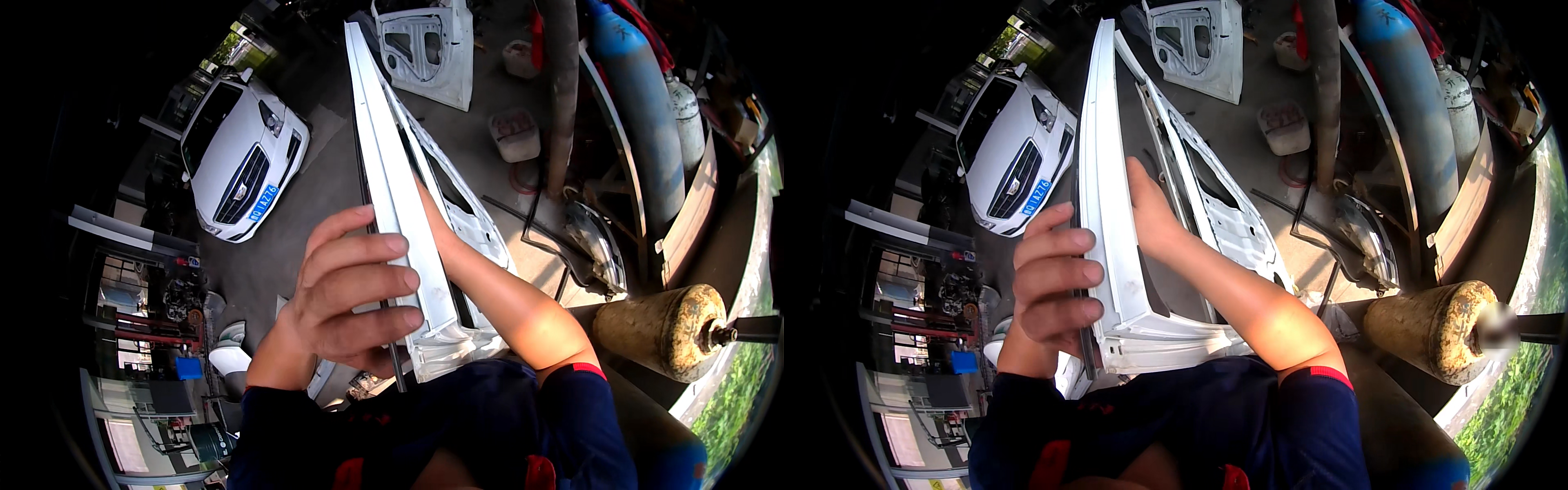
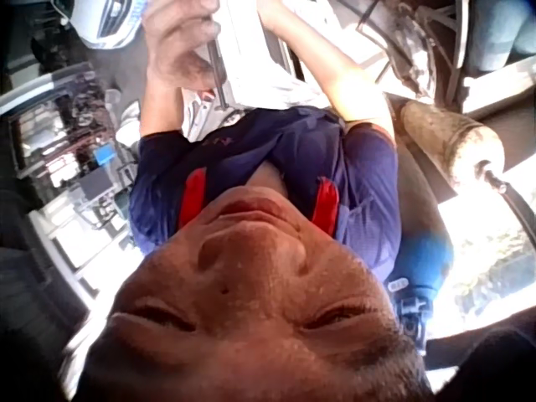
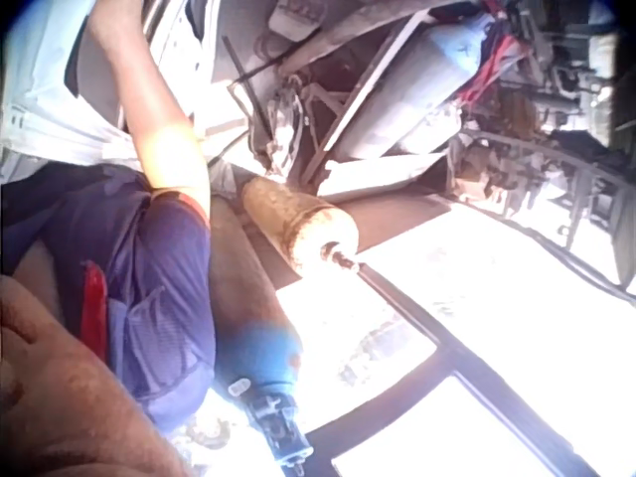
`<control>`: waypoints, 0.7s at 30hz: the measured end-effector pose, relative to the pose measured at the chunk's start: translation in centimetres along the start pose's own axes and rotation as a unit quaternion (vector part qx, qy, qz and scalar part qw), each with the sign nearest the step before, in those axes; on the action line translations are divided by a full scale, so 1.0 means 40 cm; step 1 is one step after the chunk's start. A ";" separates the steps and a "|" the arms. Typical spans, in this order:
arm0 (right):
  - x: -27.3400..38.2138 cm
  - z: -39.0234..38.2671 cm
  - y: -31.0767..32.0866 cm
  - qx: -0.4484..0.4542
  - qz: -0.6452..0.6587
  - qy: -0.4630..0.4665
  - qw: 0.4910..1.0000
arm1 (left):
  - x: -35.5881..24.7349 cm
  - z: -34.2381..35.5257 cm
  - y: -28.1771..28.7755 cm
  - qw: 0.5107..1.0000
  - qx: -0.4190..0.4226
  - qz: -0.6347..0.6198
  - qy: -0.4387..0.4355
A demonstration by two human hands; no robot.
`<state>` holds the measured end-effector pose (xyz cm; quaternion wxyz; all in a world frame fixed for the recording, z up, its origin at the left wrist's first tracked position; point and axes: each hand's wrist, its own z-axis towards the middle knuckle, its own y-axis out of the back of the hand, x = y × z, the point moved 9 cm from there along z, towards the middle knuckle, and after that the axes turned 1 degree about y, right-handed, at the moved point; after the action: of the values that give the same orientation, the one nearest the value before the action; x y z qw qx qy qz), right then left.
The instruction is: The person installs a chrome trim piece onto a white car door frame. They align the trim along the door's edge and use a rubber mallet to tap it into place, ensuring a secure fit. The person repeatedly checks the alignment and taps different sections of the trim to complete the installation.
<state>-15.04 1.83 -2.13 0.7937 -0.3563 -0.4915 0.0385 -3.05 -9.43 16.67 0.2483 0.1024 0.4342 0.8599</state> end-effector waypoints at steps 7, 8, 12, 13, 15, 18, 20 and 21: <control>0.040 -0.023 0.002 -0.047 0.014 -0.081 0.995 | -0.062 0.048 0.000 0.990 0.095 0.060 -0.086; 0.042 -0.024 0.004 -0.050 0.039 -0.081 0.995 | -0.066 0.049 -0.001 0.988 0.092 0.076 -0.093; 0.040 -0.026 0.005 -0.035 0.120 -0.077 0.989 | -0.073 0.048 -0.003 0.987 0.058 0.104 -0.106; 0.046 -0.025 0.008 -0.042 0.092 -0.072 0.992 | -0.068 0.047 -0.004 0.988 0.045 0.097 -0.108; 0.059 -0.018 0.013 -0.058 0.030 -0.062 0.996 | -0.059 0.055 -0.006 0.988 0.057 0.090 -0.111; 0.066 -0.014 0.026 -0.067 -0.003 -0.030 0.997 | -0.053 0.078 -0.015 0.989 0.069 0.072 -0.111; 0.065 -0.010 0.027 -0.067 0.013 -0.018 0.998 | -0.052 0.094 -0.022 0.985 0.103 0.062 -0.120; 0.062 -0.005 0.025 -0.066 0.029 -0.012 0.997 | -0.050 0.105 -0.023 0.985 0.120 0.049 -0.114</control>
<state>-13.33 3.47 -0.92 0.7612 -0.4215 -0.4917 0.0330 0.62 -7.06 18.54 0.2397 0.2496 0.4981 0.7951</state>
